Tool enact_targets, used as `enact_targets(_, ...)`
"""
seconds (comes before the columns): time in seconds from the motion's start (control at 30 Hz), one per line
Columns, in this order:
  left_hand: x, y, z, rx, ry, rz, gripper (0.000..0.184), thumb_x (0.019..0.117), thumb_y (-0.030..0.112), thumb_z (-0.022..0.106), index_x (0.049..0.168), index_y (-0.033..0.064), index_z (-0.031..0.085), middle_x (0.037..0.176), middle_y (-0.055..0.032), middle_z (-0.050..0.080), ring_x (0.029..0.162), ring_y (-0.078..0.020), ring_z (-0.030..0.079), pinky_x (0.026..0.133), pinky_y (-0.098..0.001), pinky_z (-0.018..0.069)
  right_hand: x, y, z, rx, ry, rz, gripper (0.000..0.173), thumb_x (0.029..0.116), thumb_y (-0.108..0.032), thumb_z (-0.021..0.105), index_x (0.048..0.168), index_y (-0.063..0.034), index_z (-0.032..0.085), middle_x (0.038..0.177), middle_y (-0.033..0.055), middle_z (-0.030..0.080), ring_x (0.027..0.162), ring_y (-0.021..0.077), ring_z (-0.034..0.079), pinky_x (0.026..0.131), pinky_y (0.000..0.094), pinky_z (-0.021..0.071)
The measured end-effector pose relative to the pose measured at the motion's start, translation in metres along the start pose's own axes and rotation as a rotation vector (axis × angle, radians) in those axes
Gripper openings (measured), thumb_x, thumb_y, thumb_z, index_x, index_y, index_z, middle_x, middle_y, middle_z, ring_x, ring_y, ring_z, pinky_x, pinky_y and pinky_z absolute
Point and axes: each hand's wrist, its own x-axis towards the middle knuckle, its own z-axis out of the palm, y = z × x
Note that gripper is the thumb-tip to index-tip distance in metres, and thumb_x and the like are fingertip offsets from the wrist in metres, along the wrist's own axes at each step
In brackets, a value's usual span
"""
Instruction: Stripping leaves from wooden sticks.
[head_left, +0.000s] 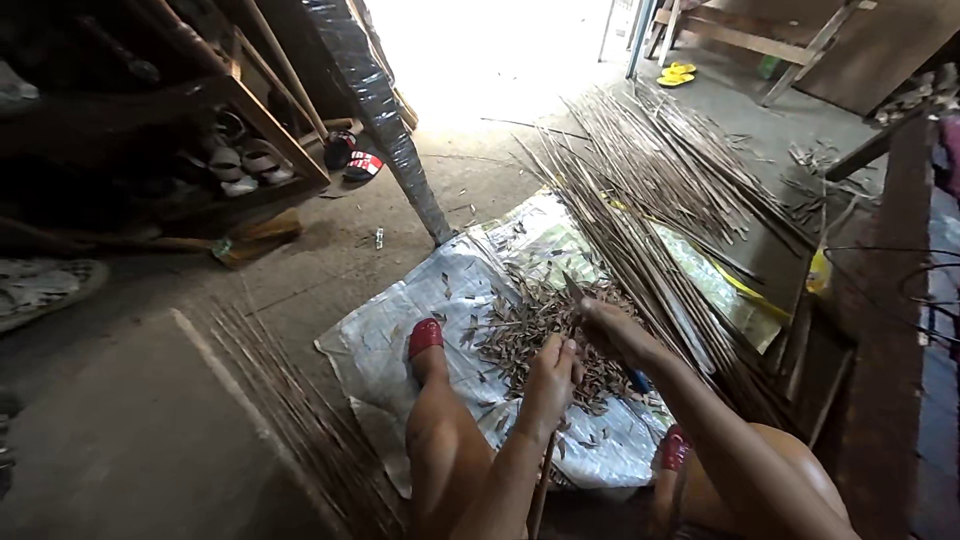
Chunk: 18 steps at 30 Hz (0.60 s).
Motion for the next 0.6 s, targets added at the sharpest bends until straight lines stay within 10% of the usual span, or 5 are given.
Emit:
enact_targets(0.23, -0.001, -0.001, -0.004, -0.134, -0.114, -0.071, 0.024, 0.1125, 0.016, 0.034, 0.115, 0.0025, 0.053, 0.072, 0.0023, 0.054, 0.048, -0.0023, 0.046, 0.044, -0.0159, 0.0390, 0.003, -0.002, -0.010, -0.050, 0.253, -0.099, 0.015, 0.1043, -0.014, 0.056, 0.098, -0.0014, 0.060, 0.065, -0.0057, 0.046, 0.048, 0.0000, 0.039, 0.047, 0.0170, 0.0350)
enact_targets(0.37, -0.001, 0.000, -0.005, -0.065, -0.066, -0.087, 0.021, 0.1127, 0.017, 0.034, 0.114, 0.0043, 0.051, 0.070, 0.0030, 0.051, 0.047, -0.0018, 0.039, 0.042, -0.0169, 0.0315, 0.003, 0.007, -0.013, -0.106, 0.181, -0.245, 0.043, 0.1075, -0.039, 0.038, 0.128, -0.0046, 0.053, 0.066, -0.0100, 0.042, 0.050, -0.0023, 0.036, 0.048, 0.0160, 0.0338)
enact_targets(0.47, -0.002, 0.002, -0.003, -0.027, -0.038, -0.083, 0.023, 0.1125, 0.017, 0.036, 0.121, 0.0025, 0.052, 0.070, 0.0027, 0.052, 0.047, -0.0021, 0.040, 0.043, -0.0174, 0.0324, 0.000, 0.008, -0.011, -0.568, 0.139, -0.357, 0.071, 0.1046, -0.060, 0.026, 0.146, -0.0080, 0.052, 0.080, 0.0038, 0.058, 0.067, 0.0149, 0.051, 0.068, 0.0383, 0.0481)
enact_targets(0.6, -0.004, 0.001, -0.001, -0.014, -0.068, -0.062, 0.020, 0.1121, 0.016, 0.036, 0.115, 0.0039, 0.052, 0.070, 0.0034, 0.049, 0.047, -0.0018, 0.037, 0.042, -0.0174, 0.0300, -0.005, 0.003, -0.007, -0.891, 0.180, -0.338, 0.062, 0.1069, -0.052, 0.028, 0.130, -0.0037, 0.061, 0.084, 0.0180, 0.068, 0.080, 0.0389, 0.068, 0.072, 0.0604, 0.0504)
